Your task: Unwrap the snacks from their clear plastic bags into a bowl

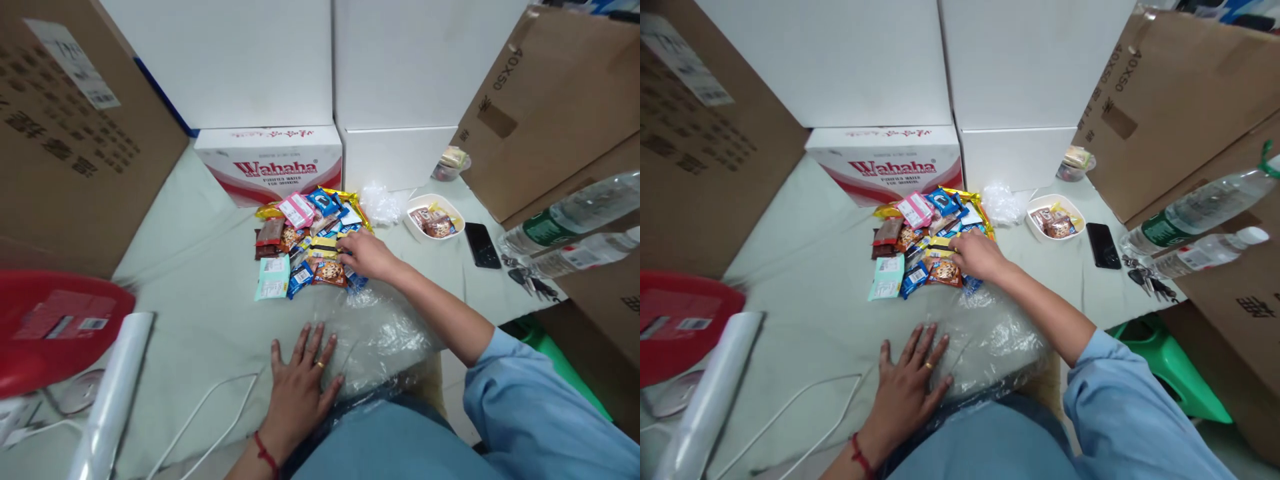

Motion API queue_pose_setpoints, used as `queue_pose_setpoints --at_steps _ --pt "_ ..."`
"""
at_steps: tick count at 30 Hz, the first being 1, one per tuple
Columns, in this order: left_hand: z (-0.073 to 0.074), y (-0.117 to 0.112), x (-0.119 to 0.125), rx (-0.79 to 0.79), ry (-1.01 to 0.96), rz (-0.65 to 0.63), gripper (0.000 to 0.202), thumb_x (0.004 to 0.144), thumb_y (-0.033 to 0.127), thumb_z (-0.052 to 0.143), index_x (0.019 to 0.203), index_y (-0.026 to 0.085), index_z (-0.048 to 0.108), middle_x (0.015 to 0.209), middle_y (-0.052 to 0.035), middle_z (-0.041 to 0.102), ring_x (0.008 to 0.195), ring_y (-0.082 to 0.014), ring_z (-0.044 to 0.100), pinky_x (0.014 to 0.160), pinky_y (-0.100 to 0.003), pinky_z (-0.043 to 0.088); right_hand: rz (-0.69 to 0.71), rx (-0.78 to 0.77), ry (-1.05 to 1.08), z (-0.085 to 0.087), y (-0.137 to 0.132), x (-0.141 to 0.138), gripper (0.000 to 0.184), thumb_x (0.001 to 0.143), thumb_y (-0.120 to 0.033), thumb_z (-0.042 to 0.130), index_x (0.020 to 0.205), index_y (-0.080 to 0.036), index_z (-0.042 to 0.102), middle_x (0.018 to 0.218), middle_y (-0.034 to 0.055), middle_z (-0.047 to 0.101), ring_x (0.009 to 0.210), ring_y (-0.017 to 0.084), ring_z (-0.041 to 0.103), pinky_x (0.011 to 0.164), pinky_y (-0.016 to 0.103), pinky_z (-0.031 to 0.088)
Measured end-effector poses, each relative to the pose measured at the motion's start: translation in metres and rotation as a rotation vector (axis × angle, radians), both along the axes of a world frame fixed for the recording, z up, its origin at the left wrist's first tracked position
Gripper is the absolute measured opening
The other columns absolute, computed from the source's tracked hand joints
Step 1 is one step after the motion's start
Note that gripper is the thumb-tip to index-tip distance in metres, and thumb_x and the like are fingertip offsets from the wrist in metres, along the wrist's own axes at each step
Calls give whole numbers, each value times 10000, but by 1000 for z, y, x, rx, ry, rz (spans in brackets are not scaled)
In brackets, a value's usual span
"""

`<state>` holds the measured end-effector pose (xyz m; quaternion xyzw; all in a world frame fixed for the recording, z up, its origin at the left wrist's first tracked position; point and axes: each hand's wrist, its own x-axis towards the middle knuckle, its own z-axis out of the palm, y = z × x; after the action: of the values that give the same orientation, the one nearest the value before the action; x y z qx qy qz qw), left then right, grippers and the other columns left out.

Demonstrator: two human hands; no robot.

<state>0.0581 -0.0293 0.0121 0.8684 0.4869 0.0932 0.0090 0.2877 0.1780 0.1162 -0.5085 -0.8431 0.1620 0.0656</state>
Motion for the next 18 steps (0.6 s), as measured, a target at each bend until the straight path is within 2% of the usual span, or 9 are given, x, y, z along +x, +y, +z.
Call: queue_pose_setpoints --at_steps 3,6,9,13,16,18 --pt "-1 -3 1 3 4 -31 628 972 445 528 1575 307 418 1660 -94 381 1525 -348 351 1220 -714 -86 88 -80 -118 -23 13 -24 454 910 -464 711 1245 -158 698 1153 161 718 1118 317 585 935 364 418" --pt "-1 -3 0 -8 -11 -24 632 984 473 508 1583 302 402 1666 -87 369 1529 -345 343 1225 -703 -100 94 -158 -102 -39 9 -21 369 838 -413 767 1107 -162 742 1059 122 744 1017 281 625 885 328 422" --pt "-2 -2 -1 -13 -38 -13 611 1003 440 477 1592 308 381 1665 -77 374 1535 -325 340 1235 -684 -101 -102 -262 101 -46 5 7 313 823 -391 747 1033 -159 739 989 75 753 895 229 650 791 287 448" --pt "-6 -3 1 8 -71 16 586 1012 363 462 1591 338 376 1656 -59 398 1549 -309 318 1246 -677 -66 -426 -382 564 -50 4 44 420 845 -455 679 1159 -176 677 1013 47 759 866 208 669 745 283 510" --pt "-9 -4 2 30 -104 25 574 1008 414 476 1574 351 409 1653 -53 405 1545 -305 320 1252 -668 -52 -468 -553 741 -54 -2 49 508 827 -504 687 1231 -200 638 1013 42 759 807 200 675 676 282 527" --pt "-10 -5 2 48 -121 26 567 1007 454 478 1563 359 427 1650 -49 412 1538 -295 326 1256 -658 -47 -441 -625 707 -55 -8 44 491 840 -516 677 1219 -206 650 992 40 760 778 194 671 655 274 519"
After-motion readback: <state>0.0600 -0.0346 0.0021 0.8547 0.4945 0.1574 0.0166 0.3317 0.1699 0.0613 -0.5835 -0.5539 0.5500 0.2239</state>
